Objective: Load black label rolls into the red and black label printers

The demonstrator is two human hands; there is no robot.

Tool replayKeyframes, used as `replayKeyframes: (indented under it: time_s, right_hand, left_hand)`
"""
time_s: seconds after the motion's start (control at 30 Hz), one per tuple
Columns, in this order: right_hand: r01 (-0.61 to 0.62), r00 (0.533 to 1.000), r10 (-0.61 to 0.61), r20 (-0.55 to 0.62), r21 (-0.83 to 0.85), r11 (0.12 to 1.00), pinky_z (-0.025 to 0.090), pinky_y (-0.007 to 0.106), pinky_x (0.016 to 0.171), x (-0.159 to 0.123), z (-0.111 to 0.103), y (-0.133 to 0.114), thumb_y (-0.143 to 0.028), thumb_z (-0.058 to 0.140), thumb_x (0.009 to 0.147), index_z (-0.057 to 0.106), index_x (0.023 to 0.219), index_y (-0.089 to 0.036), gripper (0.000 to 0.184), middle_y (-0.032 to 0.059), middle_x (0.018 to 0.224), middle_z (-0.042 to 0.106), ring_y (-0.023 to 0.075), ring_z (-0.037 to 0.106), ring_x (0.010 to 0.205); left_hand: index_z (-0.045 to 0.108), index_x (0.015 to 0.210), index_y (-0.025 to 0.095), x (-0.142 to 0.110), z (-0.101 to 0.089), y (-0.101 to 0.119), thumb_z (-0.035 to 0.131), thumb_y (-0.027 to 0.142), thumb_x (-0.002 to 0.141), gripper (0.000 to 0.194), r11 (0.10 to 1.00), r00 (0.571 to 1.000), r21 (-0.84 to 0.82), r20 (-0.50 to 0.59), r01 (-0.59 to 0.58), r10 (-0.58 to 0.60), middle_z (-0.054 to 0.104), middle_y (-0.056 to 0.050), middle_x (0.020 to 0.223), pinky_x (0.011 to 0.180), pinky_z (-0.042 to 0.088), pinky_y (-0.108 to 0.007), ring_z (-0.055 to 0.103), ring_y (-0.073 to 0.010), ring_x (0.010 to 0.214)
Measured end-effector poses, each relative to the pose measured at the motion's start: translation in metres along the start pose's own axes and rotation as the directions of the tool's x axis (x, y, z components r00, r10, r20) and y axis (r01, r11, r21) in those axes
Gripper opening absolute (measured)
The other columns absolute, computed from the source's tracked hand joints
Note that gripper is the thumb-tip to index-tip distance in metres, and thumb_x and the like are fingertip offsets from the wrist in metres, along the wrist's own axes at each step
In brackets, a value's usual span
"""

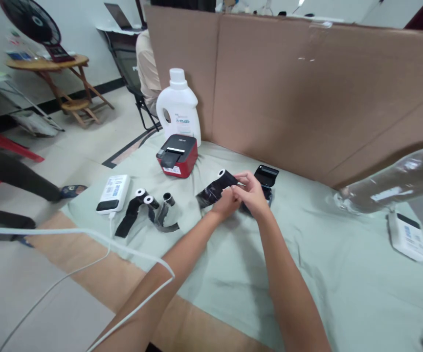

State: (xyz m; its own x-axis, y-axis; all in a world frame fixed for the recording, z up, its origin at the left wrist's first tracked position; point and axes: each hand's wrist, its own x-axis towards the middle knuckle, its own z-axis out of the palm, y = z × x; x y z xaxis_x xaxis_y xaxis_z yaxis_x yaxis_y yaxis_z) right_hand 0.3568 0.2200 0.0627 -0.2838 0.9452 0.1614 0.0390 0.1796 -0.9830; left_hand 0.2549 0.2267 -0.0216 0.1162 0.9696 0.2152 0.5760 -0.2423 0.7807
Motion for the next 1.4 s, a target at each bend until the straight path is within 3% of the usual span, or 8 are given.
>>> replayKeyframes:
  time_s: [0.17, 0.4, 0.5, 0.57, 0.67, 1.07, 1.27, 1.4]
  right_hand:
    - [0.003, 0.996, 0.010, -0.094, 0.133, 0.991, 0.038, 0.026, 0.054, -0.020, -0.055, -0.014, -0.038, 0.085, 0.073, 0.059, 0.101, -0.025, 0.040, -0.0046, 0.073, 0.062, 0.0091, 0.048, 0.051]
    - [-0.012, 0.995, 0.022, -0.099, 0.095, 0.995, 0.038, 0.027, 0.057, -0.023, -0.081, -0.019, -0.043, 0.081, 0.078, 0.060, 0.103, -0.024, 0.038, -0.0058, 0.067, 0.059, 0.0098, 0.045, 0.052]
    - [-0.021, 0.998, 0.026, -0.064, 0.073, 0.997, 0.038, 0.027, 0.057, -0.025, -0.079, -0.023, -0.045, 0.079, 0.081, 0.060, 0.103, -0.023, 0.036, -0.0074, 0.062, 0.052, 0.0108, 0.045, 0.054]
    - [-0.038, 0.999, 0.041, -0.034, 0.065, 0.997, 0.038, 0.027, 0.057, -0.027, -0.075, -0.027, -0.046, 0.077, 0.082, 0.060, 0.104, -0.024, 0.036, -0.0057, 0.067, 0.055, 0.0109, 0.046, 0.055]
    - [-0.058, 0.998, 0.058, 0.006, 0.032, 0.998, 0.039, 0.026, 0.057, -0.030, -0.070, -0.032, -0.045, 0.075, 0.084, 0.060, 0.106, -0.024, 0.034, -0.0019, 0.078, 0.062, 0.0116, 0.050, 0.059]
    - [0.094, 0.988, -0.114, -0.107, -0.176, 0.980, 0.055, 0.038, 0.086, -0.028, -0.072, -0.037, -0.036, 0.070, 0.086, 0.070, 0.107, -0.022, 0.025, 0.0056, 0.106, 0.074, 0.0222, 0.069, 0.096]
    - [0.056, 0.962, -0.123, -0.244, -0.263, 0.963, 0.056, 0.036, 0.076, -0.020, -0.108, -0.020, -0.041, 0.062, 0.091, 0.070, 0.113, -0.021, 0.031, 0.0067, 0.101, 0.074, 0.0214, 0.068, 0.087]
    - [0.030, 0.974, -0.149, -0.172, -0.552, 0.834, 0.054, 0.043, 0.090, -0.013, -0.118, 0.013, -0.033, 0.060, 0.091, 0.073, 0.106, -0.018, 0.025, 0.0098, 0.103, 0.070, 0.0241, 0.066, 0.091]
  left_hand:
    - [0.074, 0.112, 0.017, 0.005, -0.004, -0.014, 0.053, 0.018, 0.094, 0.027, 0.943, 0.966, -0.328, -0.217, 0.063, -0.140, 0.075, -0.012, 0.107, 0.100, 0.052, -0.042, 0.067, -0.0272, 0.109]
    - [0.068, 0.119, 0.015, 0.021, -0.048, -0.019, 0.054, 0.044, 0.096, 0.039, 0.544, 0.731, -0.819, -0.485, -0.185, -0.480, 0.069, -0.004, 0.084, 0.064, 0.046, -0.023, 0.060, -0.0111, 0.065]
    - [0.070, 0.114, 0.017, 0.022, -0.068, -0.003, 0.056, 0.049, 0.097, 0.040, 0.658, 0.810, -0.716, -0.518, -0.233, -0.277, 0.072, -0.006, 0.088, 0.070, 0.048, -0.025, 0.063, -0.0125, 0.071]
    - [0.072, 0.114, 0.018, 0.018, -0.076, 0.013, 0.066, 0.049, 0.092, 0.039, 0.776, 0.927, -0.577, -0.374, -0.256, 0.028, 0.075, -0.009, 0.100, 0.079, 0.052, -0.029, 0.067, -0.0163, 0.083]
    - [0.072, 0.124, 0.021, 0.010, -0.077, 0.037, 0.076, 0.040, 0.086, 0.043, 0.867, 0.958, -0.407, -0.133, -0.288, 0.256, 0.075, -0.009, 0.116, 0.089, 0.052, -0.031, 0.069, -0.0200, 0.098]
    - [0.061, 0.128, 0.020, -0.002, -0.050, 0.057, 0.074, 0.033, 0.087, 0.045, 0.863, 0.984, -0.472, -0.097, -0.177, 0.149, 0.071, -0.003, 0.091, 0.083, 0.055, -0.028, 0.070, -0.0171, 0.086]
    - [0.060, 0.135, 0.019, 0.000, -0.060, 0.050, 0.069, 0.039, 0.088, 0.052, 0.941, 0.975, -0.337, 0.213, 0.014, 0.061, 0.077, -0.006, 0.101, 0.078, 0.054, -0.029, 0.073, -0.0220, 0.088]
    - [0.072, 0.085, 0.015, 0.001, -0.068, 0.042, 0.061, 0.047, 0.087, 0.033, 0.992, 0.827, -0.064, 0.559, 0.110, -0.055, 0.075, -0.005, 0.081, 0.069, 0.051, -0.028, 0.071, -0.0235, 0.079]
